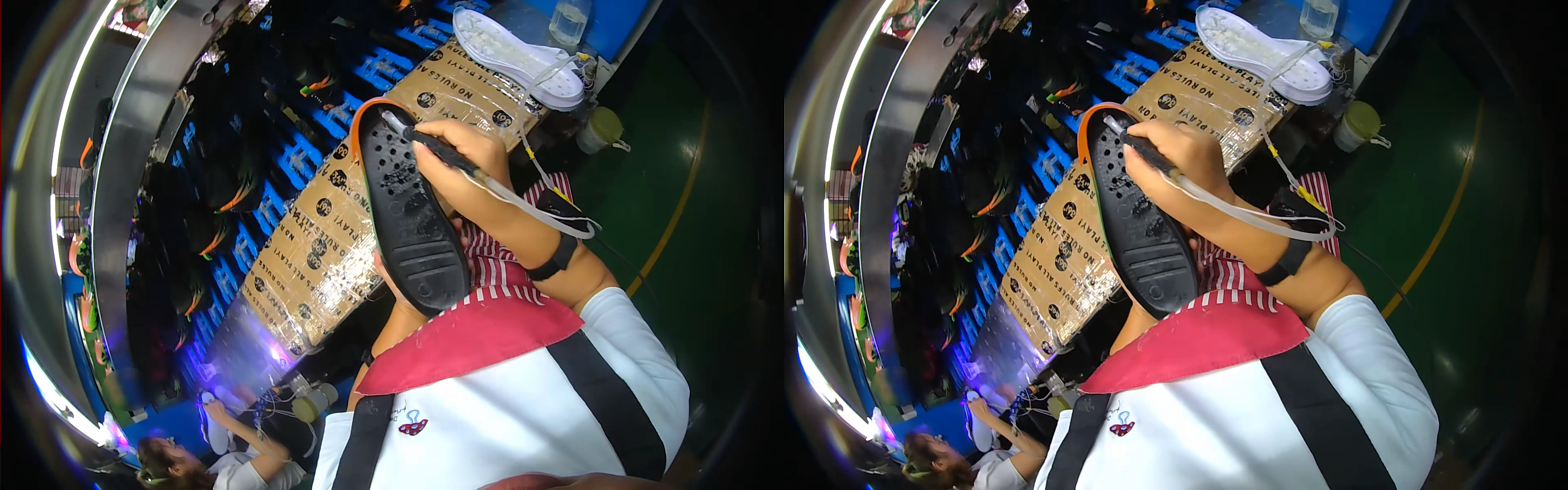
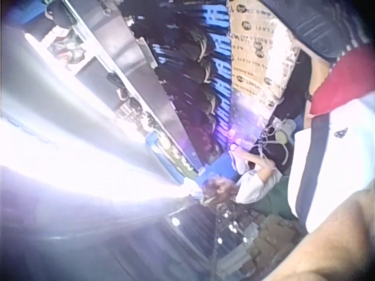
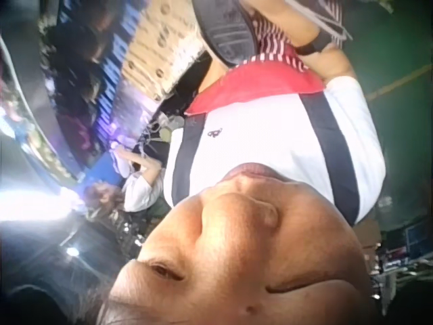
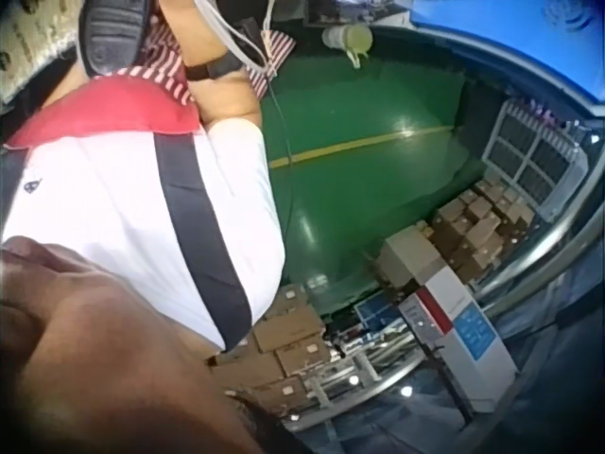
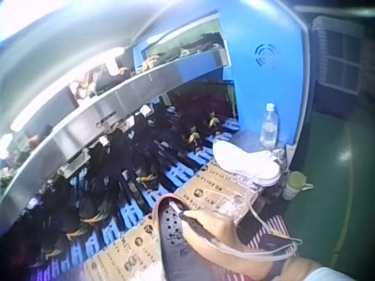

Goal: The recorder uses a specialized brush or dispenser tool to apply a clear adhesive or primer to the interior surfaces and perimeter of black shoe soles.

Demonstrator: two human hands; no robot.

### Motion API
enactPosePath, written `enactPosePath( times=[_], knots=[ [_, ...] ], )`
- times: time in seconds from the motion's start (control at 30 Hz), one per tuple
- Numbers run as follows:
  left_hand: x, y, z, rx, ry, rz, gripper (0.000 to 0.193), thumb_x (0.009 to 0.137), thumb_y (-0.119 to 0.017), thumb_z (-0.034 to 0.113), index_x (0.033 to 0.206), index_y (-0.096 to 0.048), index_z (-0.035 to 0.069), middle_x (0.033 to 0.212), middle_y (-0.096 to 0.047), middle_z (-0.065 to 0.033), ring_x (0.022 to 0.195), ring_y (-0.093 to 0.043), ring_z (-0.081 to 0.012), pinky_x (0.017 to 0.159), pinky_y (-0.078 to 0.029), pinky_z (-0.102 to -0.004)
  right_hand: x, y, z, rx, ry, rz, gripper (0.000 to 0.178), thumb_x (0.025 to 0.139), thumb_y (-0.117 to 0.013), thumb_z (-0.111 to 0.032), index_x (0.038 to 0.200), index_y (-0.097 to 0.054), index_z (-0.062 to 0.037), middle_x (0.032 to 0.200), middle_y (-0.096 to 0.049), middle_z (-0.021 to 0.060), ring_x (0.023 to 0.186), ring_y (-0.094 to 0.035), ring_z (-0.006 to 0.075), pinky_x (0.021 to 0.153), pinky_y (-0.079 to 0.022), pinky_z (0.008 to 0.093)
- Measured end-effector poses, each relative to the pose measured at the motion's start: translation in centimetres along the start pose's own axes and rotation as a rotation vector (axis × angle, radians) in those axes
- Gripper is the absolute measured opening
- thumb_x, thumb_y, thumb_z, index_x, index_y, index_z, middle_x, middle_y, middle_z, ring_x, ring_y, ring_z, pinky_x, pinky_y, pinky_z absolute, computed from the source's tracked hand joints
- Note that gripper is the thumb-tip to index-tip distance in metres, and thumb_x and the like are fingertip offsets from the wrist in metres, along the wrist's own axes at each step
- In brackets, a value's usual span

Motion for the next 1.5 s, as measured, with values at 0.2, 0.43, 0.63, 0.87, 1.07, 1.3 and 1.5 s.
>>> enactPosePath(
  times=[0.2, 0.43, 0.63, 0.87, 1.07, 1.3, 1.5],
  knots=[
    [0.1, -0.1, -0.5, 0.012, 0.073, -0.229, 0.089, 0.076, -0.054, 0.065, 0.140, -0.028, 0.008, 0.133, -0.039, -0.0232, 0.118, -0.043, -0.0405, 0.097, -0.038, -0.0564, -1.2, -2.5, -0.1, -0.194, 0.225, -0.198, 0.021, 0.072, -0.068, -0.009, 0.090, -0.064, -0.0007, 0.076, -0.064, 0.0148, 0.066, -0.064, 0.0270, 0.060, -0.049, 0.0326],
    [-0.1, 0.3, 0.2, 0.027, 0.018, -0.200, 0.091, 0.075, -0.055, 0.065, 0.139, -0.028, 0.008, 0.133, -0.039, -0.0239, 0.117, -0.043, -0.0409, 0.097, -0.039, -0.0560, -0.8, -0.4, -1.3, 0.005, 0.091, -0.090, 0.015, 0.071, -0.067, -0.010, 0.083, -0.063, -0.0025, 0.068, -0.062, 0.0133, 0.061, -0.062, 0.0290, 0.055, -0.048, 0.0348],
    [0.2, 0.5, 0.5, 0.040, -0.020, -0.211, 0.092, 0.073, -0.056, 0.066, 0.139, -0.028, 0.008, 0.132, -0.039, -0.0245, 0.117, -0.044, -0.0412, 0.096, -0.039, -0.0556, -1.8, -2.3, -1.7, -0.324, 0.241, -0.298, 0.017, 0.073, -0.066, -0.006, 0.089, -0.061, -0.0014, 0.073, -0.059, 0.0136, 0.065, -0.059, 0.0296, 0.059, -0.047, 0.0366],
    [0.3, 0.2, 0.8, 0.054, -0.043, -0.229, 0.094, 0.072, -0.058, 0.067, 0.139, -0.028, 0.008, 0.132, -0.039, -0.0252, 0.116, -0.045, -0.0416, 0.096, -0.040, -0.0552, -1.2, -0.8, -2.6, -0.040, 0.223, -0.214, 0.014, 0.071, -0.065, -0.012, 0.081, -0.062, -0.0028, 0.070, -0.062, 0.0140, 0.061, -0.061, 0.0297, 0.058, -0.049, 0.0371],
    [0.5, 0.4, 0.9, 0.063, -0.077, -0.224, 0.096, 0.070, -0.059, 0.067, 0.139, -0.028, 0.008, 0.132, -0.039, -0.0258, 0.115, -0.045, -0.0420, 0.096, -0.041, -0.0548, -2.0, -1.9, -2.2, -0.277, 0.249, -0.308, 0.017, 0.072, -0.067, -0.007, 0.088, -0.061, -0.0017, 0.071, -0.060, 0.0133, 0.062, -0.060, 0.0294, 0.056, -0.047, 0.0359],
    [0.4, 0.5, 1.4, 0.063, -0.143, -0.218, 0.098, 0.069, -0.060, 0.068, 0.139, -0.028, 0.008, 0.132, -0.039, -0.0265, 0.115, -0.046, -0.0424, 0.095, -0.041, -0.0544, -2.5, -1.1, -3.1, 0.049, 0.147, -0.307, 0.015, 0.072, -0.068, -0.011, 0.084, -0.063, -0.0033, 0.072, -0.063, 0.0129, 0.064, -0.062, 0.0301, 0.058, -0.048, 0.0365],
    [1.0, 0.1, 1.8, 0.064, -0.200, -0.230, 0.099, 0.067, -0.061, 0.068, 0.139, -0.028, 0.007, 0.131, -0.039, -0.0271, 0.114, -0.046, -0.0427, 0.095, -0.042, -0.0540, -4.7, -2.7, -2.6, -0.024, 0.275, -0.429, 0.019, 0.074, -0.067, -0.012, 0.090, -0.061, -0.0051, 0.070, -0.059, 0.0113, 0.066, -0.060, 0.0285, 0.059, -0.047, 0.0361]
  ],
)
Point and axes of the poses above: each hand's wrist, its own x-axis towards the middle knuckle, its own y-axis out of the back of the hand, z = x × y, the point moved 5 cm from there along x, towards the middle knuckle
